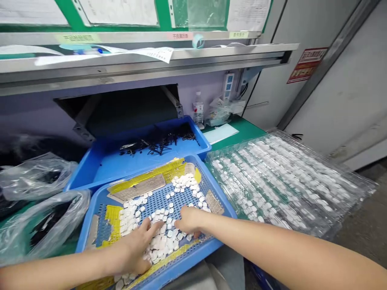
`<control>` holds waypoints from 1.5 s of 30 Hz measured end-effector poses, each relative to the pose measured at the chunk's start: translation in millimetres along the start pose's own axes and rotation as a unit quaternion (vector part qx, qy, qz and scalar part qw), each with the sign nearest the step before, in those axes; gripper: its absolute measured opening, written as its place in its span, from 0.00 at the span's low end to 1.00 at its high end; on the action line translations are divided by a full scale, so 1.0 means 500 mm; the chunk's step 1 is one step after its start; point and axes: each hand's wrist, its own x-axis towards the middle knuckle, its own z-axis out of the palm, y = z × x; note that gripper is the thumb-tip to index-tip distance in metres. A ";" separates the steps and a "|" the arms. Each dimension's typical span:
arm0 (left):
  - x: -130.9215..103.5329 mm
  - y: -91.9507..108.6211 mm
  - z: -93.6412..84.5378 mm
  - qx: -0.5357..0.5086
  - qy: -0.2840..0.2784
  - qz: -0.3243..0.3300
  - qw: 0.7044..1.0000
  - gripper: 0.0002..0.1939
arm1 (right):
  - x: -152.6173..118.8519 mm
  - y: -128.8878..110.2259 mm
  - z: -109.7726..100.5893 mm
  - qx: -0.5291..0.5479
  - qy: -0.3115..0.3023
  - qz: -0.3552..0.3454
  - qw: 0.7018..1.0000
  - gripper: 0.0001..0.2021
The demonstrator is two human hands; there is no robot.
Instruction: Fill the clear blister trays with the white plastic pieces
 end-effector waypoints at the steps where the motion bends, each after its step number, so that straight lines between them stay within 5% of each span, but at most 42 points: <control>1: 0.004 -0.002 0.006 -0.028 0.014 0.004 0.999 0.43 | 0.001 0.006 0.011 -0.026 0.005 0.032 0.999 0.11; 6: 0.036 0.011 0.036 -0.234 0.077 0.018 0.969 0.37 | 0.003 0.007 0.065 -0.125 0.032 0.172 0.977 0.09; 10: 0.058 0.029 0.023 -0.437 0.112 -0.003 0.892 0.21 | 0.005 -0.023 0.077 -0.094 0.008 0.225 0.970 0.10; 18: 0.008 0.014 -0.120 -0.678 0.108 0.090 0.721 0.08 | -0.026 -0.098 0.068 0.162 -0.083 0.122 0.976 0.13; 23: 0.012 -0.022 -0.146 -0.754 0.080 0.128 0.639 0.05 | -0.050 -0.108 0.056 0.301 -0.068 0.093 0.947 0.12; 26: 0.025 -0.026 -0.142 -0.744 0.070 0.123 0.654 0.06 | -0.057 -0.099 0.047 0.363 -0.065 0.076 0.926 0.11; 31: 0.032 0.000 -0.127 -0.608 0.081 0.132 0.779 0.11 | -0.058 -0.080 0.039 0.397 -0.063 0.066 0.913 0.12; 34: 0.037 0.020 -0.114 -0.451 0.167 0.161 0.861 0.17 | -0.059 -0.078 0.043 0.390 -0.076 0.049 0.916 0.11; 36: 0.041 0.030 -0.110 -0.343 0.241 0.188 0.888 0.16 | -0.059 -0.077 0.047 0.387 -0.076 0.040 0.918 0.09; 38: 0.044 0.035 -0.112 -0.300 0.265 0.193 0.896 0.12 | -0.059 -0.076 0.048 0.393 -0.068 0.038 0.916 0.08; 45: 0.035 0.014 -0.142 -0.481 0.113 0.152 0.856 0.07 | -0.058 -0.070 0.041 0.404 -0.074 0.038 0.911 0.09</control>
